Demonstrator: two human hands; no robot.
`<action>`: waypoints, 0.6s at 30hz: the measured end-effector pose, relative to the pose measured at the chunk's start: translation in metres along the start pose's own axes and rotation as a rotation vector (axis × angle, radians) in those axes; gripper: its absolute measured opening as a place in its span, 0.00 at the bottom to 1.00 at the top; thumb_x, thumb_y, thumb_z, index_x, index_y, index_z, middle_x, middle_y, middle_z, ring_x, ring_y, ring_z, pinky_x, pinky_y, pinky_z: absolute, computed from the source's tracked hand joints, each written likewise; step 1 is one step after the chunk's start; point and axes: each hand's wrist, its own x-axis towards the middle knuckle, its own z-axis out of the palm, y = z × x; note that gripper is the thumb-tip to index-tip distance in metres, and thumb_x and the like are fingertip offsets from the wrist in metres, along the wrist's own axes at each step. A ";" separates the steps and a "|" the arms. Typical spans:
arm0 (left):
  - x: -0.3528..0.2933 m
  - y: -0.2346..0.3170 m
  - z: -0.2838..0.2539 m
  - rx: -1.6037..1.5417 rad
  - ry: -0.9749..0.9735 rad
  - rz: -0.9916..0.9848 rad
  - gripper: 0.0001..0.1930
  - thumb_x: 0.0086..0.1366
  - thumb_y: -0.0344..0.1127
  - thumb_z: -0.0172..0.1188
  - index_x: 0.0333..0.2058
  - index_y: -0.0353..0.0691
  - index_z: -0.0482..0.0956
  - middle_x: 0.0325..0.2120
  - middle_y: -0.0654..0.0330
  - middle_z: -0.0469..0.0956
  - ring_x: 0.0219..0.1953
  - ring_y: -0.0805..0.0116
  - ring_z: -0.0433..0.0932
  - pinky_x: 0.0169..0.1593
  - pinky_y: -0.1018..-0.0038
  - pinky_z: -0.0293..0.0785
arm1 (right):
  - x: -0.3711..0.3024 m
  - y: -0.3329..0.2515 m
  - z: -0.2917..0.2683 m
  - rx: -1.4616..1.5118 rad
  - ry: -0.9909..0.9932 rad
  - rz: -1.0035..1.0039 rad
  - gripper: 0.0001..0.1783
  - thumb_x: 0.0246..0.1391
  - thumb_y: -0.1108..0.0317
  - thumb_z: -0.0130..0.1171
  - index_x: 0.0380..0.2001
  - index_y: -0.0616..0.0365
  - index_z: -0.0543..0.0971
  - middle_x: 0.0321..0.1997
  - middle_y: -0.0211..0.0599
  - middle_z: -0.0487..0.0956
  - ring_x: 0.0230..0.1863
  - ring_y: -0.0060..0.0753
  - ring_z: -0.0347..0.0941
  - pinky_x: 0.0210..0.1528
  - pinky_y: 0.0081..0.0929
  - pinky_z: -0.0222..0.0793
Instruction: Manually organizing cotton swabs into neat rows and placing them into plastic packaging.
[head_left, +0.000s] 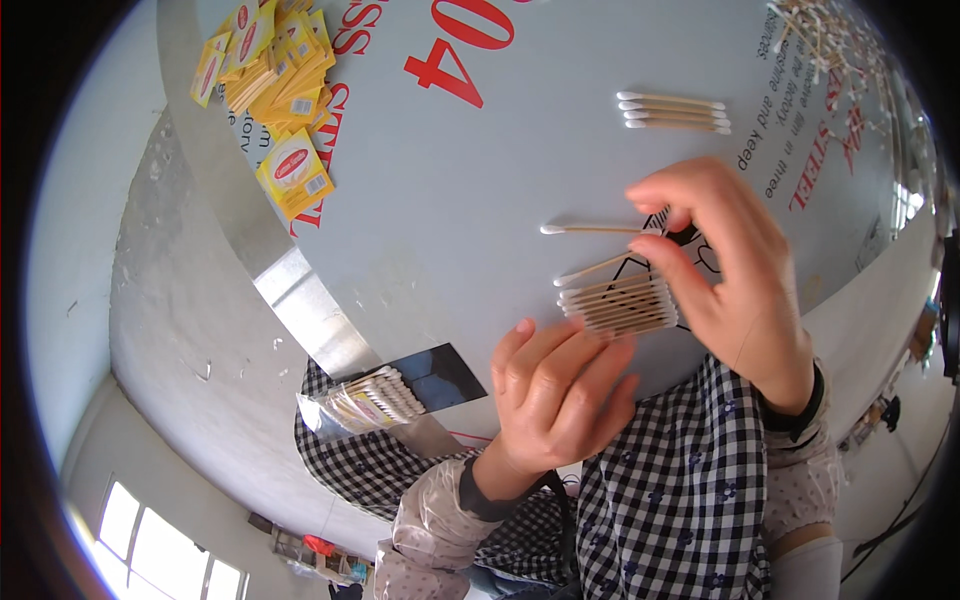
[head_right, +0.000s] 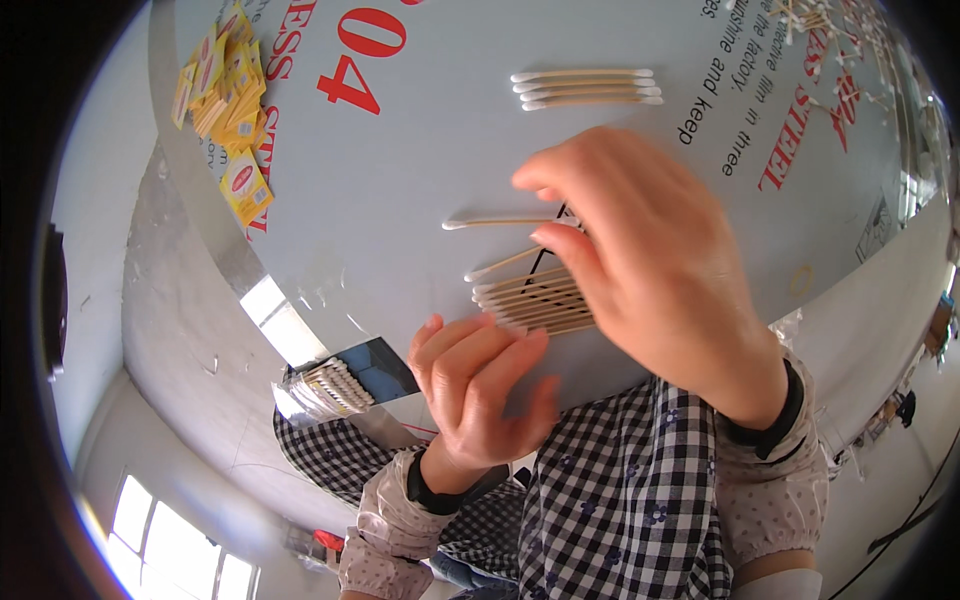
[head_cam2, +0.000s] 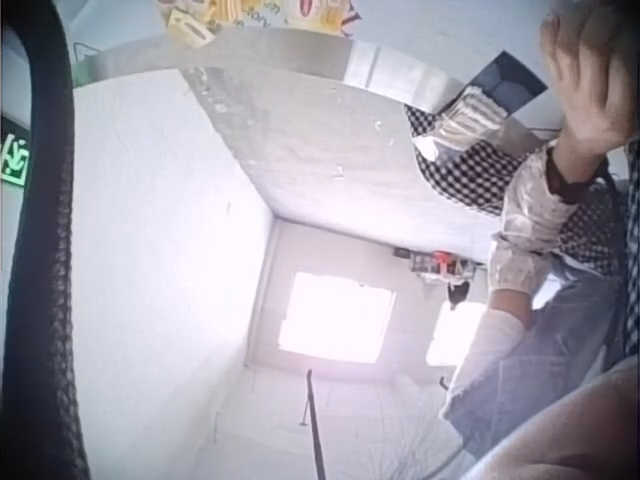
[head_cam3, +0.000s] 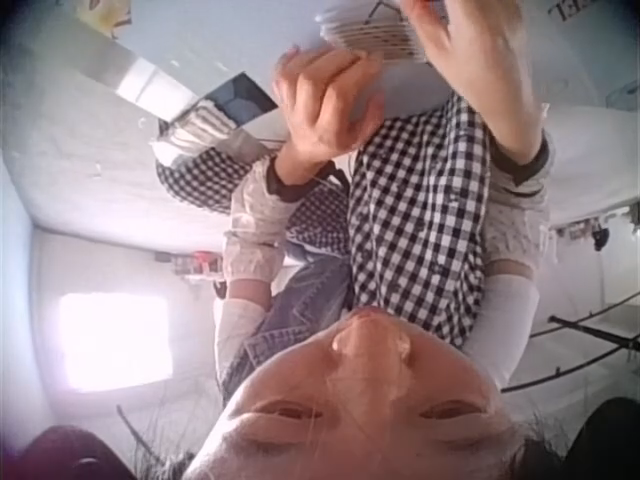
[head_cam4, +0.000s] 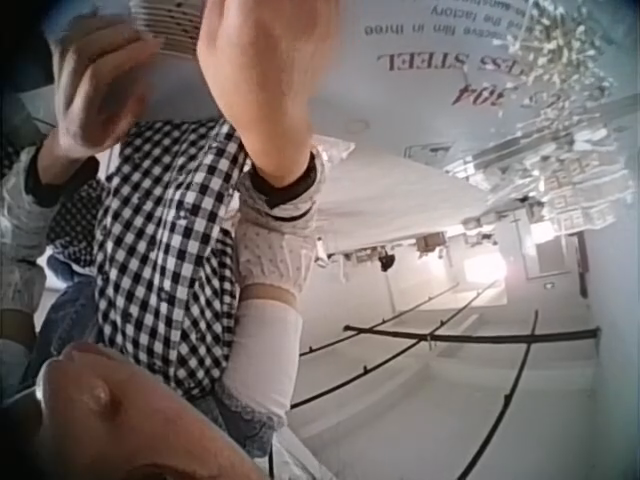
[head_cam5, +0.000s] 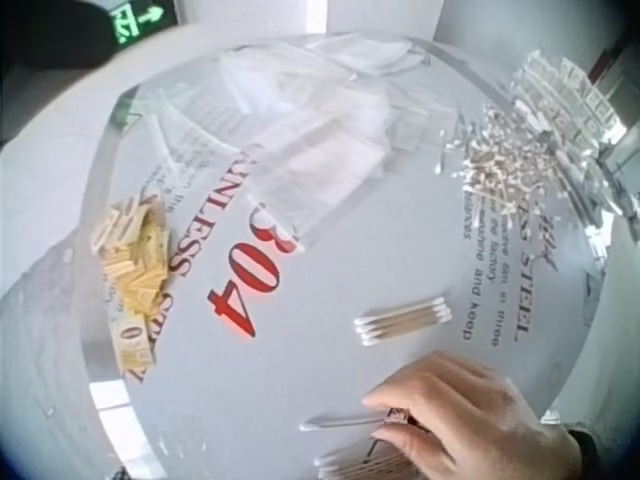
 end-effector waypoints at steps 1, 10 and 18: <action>0.002 0.002 0.003 -0.004 -0.001 0.000 0.21 0.51 0.37 0.69 0.45 0.42 0.82 0.42 0.59 0.78 0.49 0.58 0.75 0.64 0.53 0.59 | 0.002 0.000 0.003 -0.003 0.000 0.003 0.12 0.53 0.83 0.60 0.41 0.63 0.77 0.34 0.37 0.77 0.30 0.31 0.71 0.34 0.27 0.69; 0.010 0.006 0.013 0.268 -0.151 -0.080 0.31 0.65 0.52 0.60 0.60 0.38 0.73 0.61 0.58 0.75 0.68 0.58 0.66 0.74 0.48 0.35 | 0.002 0.011 -0.002 -0.067 0.152 0.016 0.05 0.57 0.81 0.57 0.36 0.62 0.76 0.31 0.35 0.76 0.34 0.34 0.72 0.35 0.29 0.69; 0.005 0.003 0.011 0.168 -0.086 -0.051 0.28 0.63 0.47 0.64 0.57 0.36 0.75 0.56 0.53 0.78 0.66 0.52 0.69 0.73 0.46 0.39 | 0.011 0.033 -0.022 -0.358 0.237 -0.130 0.07 0.51 0.81 0.64 0.32 0.61 0.76 0.33 0.34 0.78 0.36 0.35 0.72 0.41 0.30 0.68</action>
